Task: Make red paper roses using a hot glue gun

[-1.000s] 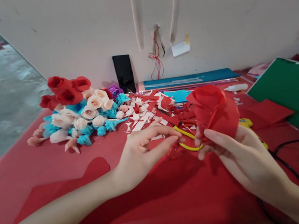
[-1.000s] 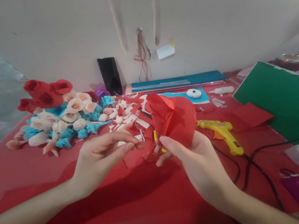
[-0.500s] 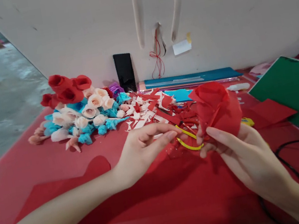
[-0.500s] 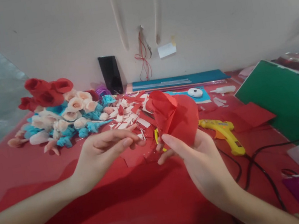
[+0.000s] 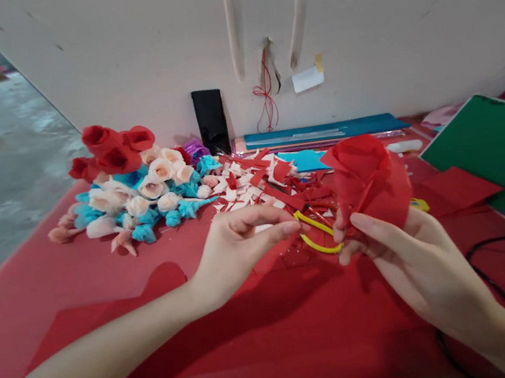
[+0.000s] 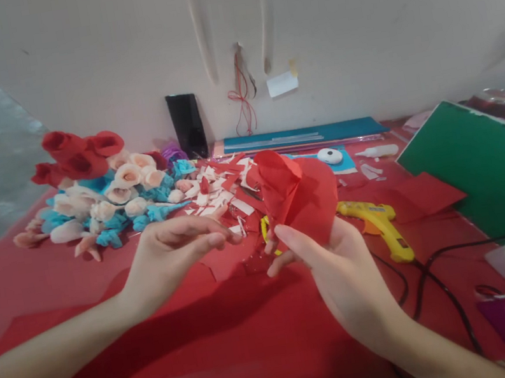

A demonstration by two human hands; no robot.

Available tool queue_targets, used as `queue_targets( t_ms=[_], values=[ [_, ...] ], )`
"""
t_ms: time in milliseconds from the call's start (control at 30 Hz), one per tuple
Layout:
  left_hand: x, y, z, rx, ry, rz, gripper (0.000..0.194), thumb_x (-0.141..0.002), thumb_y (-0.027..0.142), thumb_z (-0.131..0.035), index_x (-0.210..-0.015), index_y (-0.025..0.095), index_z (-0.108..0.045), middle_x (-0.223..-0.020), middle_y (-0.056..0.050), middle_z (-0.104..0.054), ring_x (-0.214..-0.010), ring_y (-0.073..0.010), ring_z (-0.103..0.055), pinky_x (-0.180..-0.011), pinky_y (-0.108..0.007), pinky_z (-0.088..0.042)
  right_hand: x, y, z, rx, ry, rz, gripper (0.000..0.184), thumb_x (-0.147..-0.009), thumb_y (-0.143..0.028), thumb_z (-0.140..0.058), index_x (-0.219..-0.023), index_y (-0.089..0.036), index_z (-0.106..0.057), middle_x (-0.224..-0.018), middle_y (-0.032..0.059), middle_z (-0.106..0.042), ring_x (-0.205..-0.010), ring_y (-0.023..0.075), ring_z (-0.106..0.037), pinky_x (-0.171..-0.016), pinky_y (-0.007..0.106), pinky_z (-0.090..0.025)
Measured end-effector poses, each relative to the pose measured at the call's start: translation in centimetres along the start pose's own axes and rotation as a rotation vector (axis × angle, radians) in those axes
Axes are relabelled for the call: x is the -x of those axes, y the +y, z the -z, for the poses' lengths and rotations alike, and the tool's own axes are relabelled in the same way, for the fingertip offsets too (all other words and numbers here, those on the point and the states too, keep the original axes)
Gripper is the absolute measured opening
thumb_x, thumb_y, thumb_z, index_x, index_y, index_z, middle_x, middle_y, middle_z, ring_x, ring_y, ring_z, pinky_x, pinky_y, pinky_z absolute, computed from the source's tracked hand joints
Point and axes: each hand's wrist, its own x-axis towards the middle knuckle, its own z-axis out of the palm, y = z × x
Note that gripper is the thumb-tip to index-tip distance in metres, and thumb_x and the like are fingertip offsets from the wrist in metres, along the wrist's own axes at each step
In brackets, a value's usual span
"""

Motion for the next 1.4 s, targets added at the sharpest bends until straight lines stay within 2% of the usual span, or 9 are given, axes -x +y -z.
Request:
queue_targets(
  t_ms=[267,400,500,667,867,1033,1133,1267,1400],
  values=[
    [-0.2,-0.3,-0.2,0.1,-0.044,-0.013,0.014,-0.081,0.011,-0.055,-0.08,0.02,-0.067,-0.074,0.006,-0.071,-0.068,-0.0014,-0.062,-0.066,-0.005,-0.048,0.0,-0.1,-0.2,-0.019,0.034,0.004,0.008,-0.072,-0.022,-0.065,-0.065,-0.019,-0.066,-0.066,0.0001,-0.06,-0.055,0.0103,-0.056,-0.049,0.019,-0.052],
    [-0.1,-0.2,-0.3,0.092,-0.042,0.028,0.01,-0.079,0.014,-0.059,-0.078,0.019,-0.068,-0.075,0.004,-0.072,-0.073,-0.0043,-0.064,-0.067,-0.007,-0.049,0.0,-0.1,-0.1,-0.016,0.042,0.008,0.008,-0.072,-0.023,-0.065,-0.065,-0.019,-0.066,-0.067,0.0003,-0.061,-0.055,0.0103,-0.056,-0.049,0.019,-0.053],
    [0.0,-0.1,-0.2,0.053,-0.028,0.048,0.004,-0.073,0.017,-0.065,-0.073,0.019,-0.068,-0.072,0.004,-0.072,-0.069,-0.0058,-0.065,-0.064,-0.009,-0.049,-0.1,0.0,-0.1,-0.011,0.036,0.011,0.009,-0.073,-0.023,-0.065,-0.065,-0.019,-0.066,-0.067,0.0001,-0.06,-0.055,0.0101,-0.056,-0.049,0.019,-0.053],
    [0.2,0.1,-0.2,0.038,-0.05,0.019,0.005,-0.066,0.016,-0.071,-0.066,0.018,-0.067,-0.066,0.003,-0.07,-0.062,-0.007,-0.063,-0.061,-0.013,-0.05,0.0,0.0,0.1,-0.014,-0.004,0.017,0.008,-0.076,-0.021,-0.062,-0.069,-0.02,-0.066,-0.069,-0.0005,-0.062,-0.057,0.01,-0.058,-0.05,0.019,-0.053],
    [0.8,0.5,-0.3,0.058,-0.113,-0.033,0.011,-0.062,0.014,-0.074,-0.06,0.015,-0.063,-0.065,-0.001,-0.068,-0.061,-0.0132,-0.063,-0.061,-0.026,-0.051,0.1,0.0,0.0,0.007,-0.004,0.026,0.009,-0.077,-0.022,-0.062,-0.07,-0.02,-0.067,-0.068,-0.0006,-0.062,-0.056,0.0096,-0.058,-0.051,0.018,-0.053],
    [1.2,0.9,-0.4,0.044,-0.136,-0.102,0.006,-0.07,0.012,-0.067,-0.072,0.018,-0.068,-0.072,-0.001,-0.07,-0.068,-0.0132,-0.063,-0.062,-0.025,-0.051,0.1,-0.1,0.0,0.01,-0.011,0.018,0.01,-0.077,-0.021,-0.061,-0.069,-0.022,-0.067,-0.07,-0.0003,-0.064,-0.058,0.0097,-0.058,-0.053,0.017,-0.052],
    [1.2,0.9,-0.5,0.049,-0.146,-0.075,0.011,-0.079,0.014,-0.059,-0.08,0.02,-0.068,-0.076,0.001,-0.071,-0.065,-0.0095,-0.063,-0.058,-0.02,-0.051,0.1,-0.2,-0.1,0.01,-0.019,0.005,0.01,-0.077,-0.022,-0.061,-0.07,-0.023,-0.068,-0.07,0.0008,-0.064,-0.058,0.0112,-0.058,-0.052,0.02,-0.053],
    [1.2,0.8,-0.5,0.113,-0.185,-0.047,0.019,-0.087,0.013,-0.047,-0.086,0.021,-0.064,-0.083,0.003,-0.072,-0.07,-0.0063,-0.064,-0.066,-0.016,-0.052,0.1,-0.1,0.0,0.001,-0.005,-0.007,0.009,-0.076,-0.023,-0.063,-0.068,-0.022,-0.068,-0.068,0.0006,-0.063,-0.055,0.0112,-0.058,-0.052,0.021,-0.053],
    [1.2,0.7,-0.6,0.206,-0.207,-0.006,0.016,-0.086,0.014,-0.049,-0.082,0.019,-0.064,-0.079,0.002,-0.072,-0.07,-0.0084,-0.064,-0.065,-0.019,-0.053,0.1,-0.1,0.1,-0.013,0.015,-0.005,0.008,-0.075,-0.022,-0.064,-0.069,-0.021,-0.067,-0.07,-0.0003,-0.063,-0.058,0.01,-0.058,-0.053,0.018,-0.053]
  ],
)
